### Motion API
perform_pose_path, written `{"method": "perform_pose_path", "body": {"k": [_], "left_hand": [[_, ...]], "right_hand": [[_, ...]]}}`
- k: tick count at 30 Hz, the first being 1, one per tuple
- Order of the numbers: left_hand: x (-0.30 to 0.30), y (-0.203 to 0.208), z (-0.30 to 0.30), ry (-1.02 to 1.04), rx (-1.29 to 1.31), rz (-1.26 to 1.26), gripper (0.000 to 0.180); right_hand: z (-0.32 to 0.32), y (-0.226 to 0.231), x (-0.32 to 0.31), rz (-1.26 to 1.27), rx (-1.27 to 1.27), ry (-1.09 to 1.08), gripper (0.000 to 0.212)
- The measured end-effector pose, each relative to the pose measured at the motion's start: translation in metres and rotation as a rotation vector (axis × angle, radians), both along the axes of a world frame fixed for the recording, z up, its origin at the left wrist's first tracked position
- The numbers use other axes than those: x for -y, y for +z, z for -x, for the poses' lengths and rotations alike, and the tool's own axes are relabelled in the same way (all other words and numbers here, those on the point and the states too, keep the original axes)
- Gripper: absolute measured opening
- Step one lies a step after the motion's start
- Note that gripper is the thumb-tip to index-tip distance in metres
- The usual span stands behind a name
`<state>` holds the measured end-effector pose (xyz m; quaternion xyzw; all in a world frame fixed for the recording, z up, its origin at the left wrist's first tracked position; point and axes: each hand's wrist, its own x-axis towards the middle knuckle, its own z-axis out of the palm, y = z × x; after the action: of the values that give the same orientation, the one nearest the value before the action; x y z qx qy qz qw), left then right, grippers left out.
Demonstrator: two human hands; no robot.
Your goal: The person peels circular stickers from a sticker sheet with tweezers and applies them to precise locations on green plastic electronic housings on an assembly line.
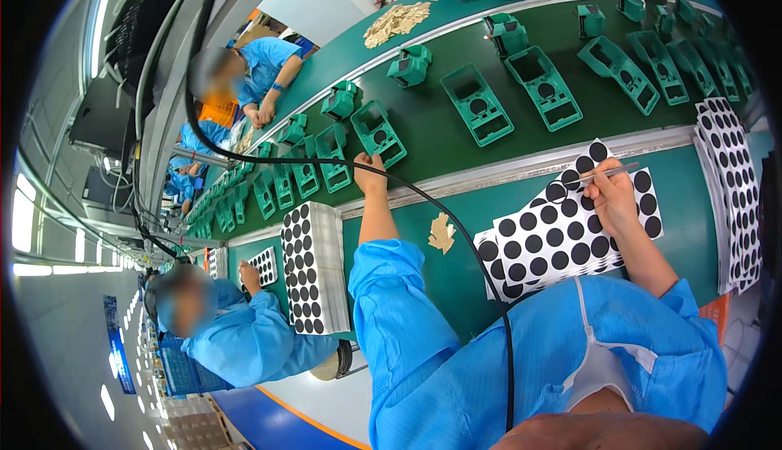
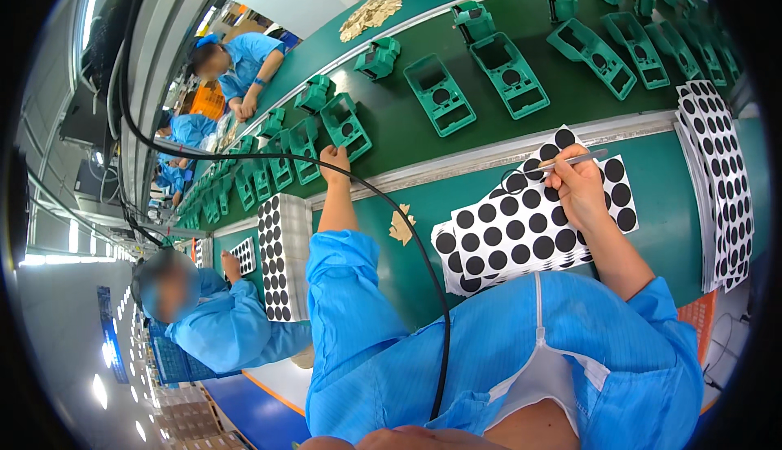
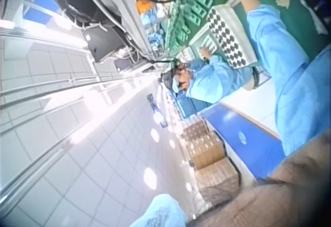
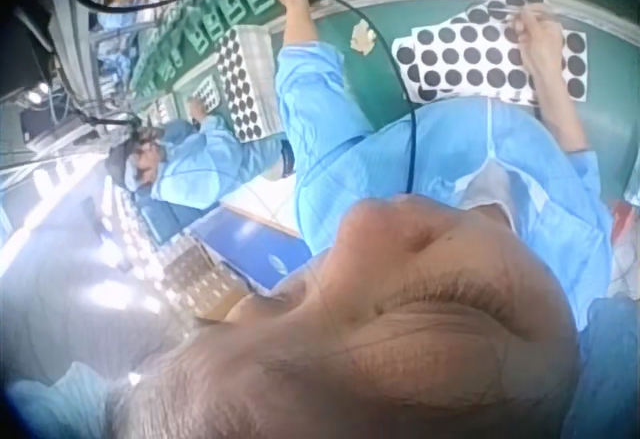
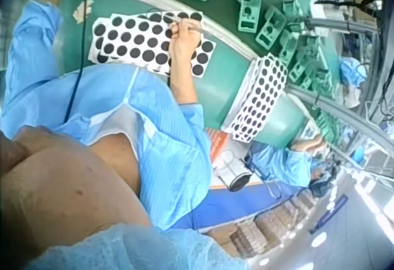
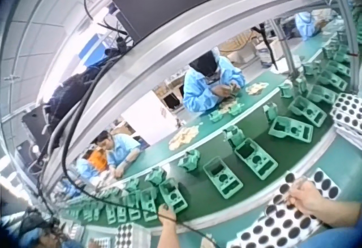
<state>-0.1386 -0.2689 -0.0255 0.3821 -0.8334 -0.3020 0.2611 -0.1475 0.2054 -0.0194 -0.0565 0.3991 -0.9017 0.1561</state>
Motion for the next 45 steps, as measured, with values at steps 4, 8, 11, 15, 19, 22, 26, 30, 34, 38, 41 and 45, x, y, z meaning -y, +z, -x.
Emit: {"method": "perform_pose_path", "body": {"k": [4,8,11,15,19,22,26,30,34,38,41,45], "left_hand": [[0.01,-0.011,-0.002,-0.019,0.08,0.198,0.027],[-0.019,0.017,0.003,-0.17,0.25,0.181,0.03],[-0.05,0.011,0.012,-0.342,0.062,0.376,0.018],[-0.094,0.022,0.034,-0.463,0.196,0.039,0.02],[-0.066,0.013,0.034,-0.371,-0.035,0.408,0.031],[-0.028,0.026,0.024,-0.108,0.039,0.647,0.041],[0.047,-0.012,-0.02,0.262,0.402,0.778,0.074],[0.069,-0.005,-0.035,0.151,0.457,0.419,0.079],[0.091,-0.002,-0.044,0.085,0.291,0.287,0.057],[0.069,0.006,-0.032,0.136,0.271,0.327,0.06],[0.046,0.017,-0.036,0.003,-0.067,-0.171,0.064],[-0.076,0.078,-0.07,-0.123,-0.292,-0.589,0.061]], "right_hand": [[0.0,0.003,0.004,0.018,0.011,0.009,0.005],[0.003,0.004,0.006,0.024,-0.029,0.024,0.007],[0.004,0.007,0.007,0.04,-0.039,0.032,0.007],[0.005,0.007,0.005,0.047,-0.033,0.027,0.005],[0.005,0.007,0.01,0.085,-0.039,0.036,0.006],[0.005,0.005,0.007,0.096,-0.019,0.042,0.006],[-0.001,0.009,0.008,-0.012,0.076,-0.03,0.006],[0.002,-0.002,0.01,-0.034,0.055,-0.032,0.004],[-0.001,0.006,0.011,0.065,0.039,0.058,0.004],[0.0,0.006,0.011,0.072,0.018,0.078,0.005],[0.0,0.006,0.008,0.065,0.025,0.073,0.005],[0.003,0.008,0.008,0.031,0.023,0.052,0.005]]}}
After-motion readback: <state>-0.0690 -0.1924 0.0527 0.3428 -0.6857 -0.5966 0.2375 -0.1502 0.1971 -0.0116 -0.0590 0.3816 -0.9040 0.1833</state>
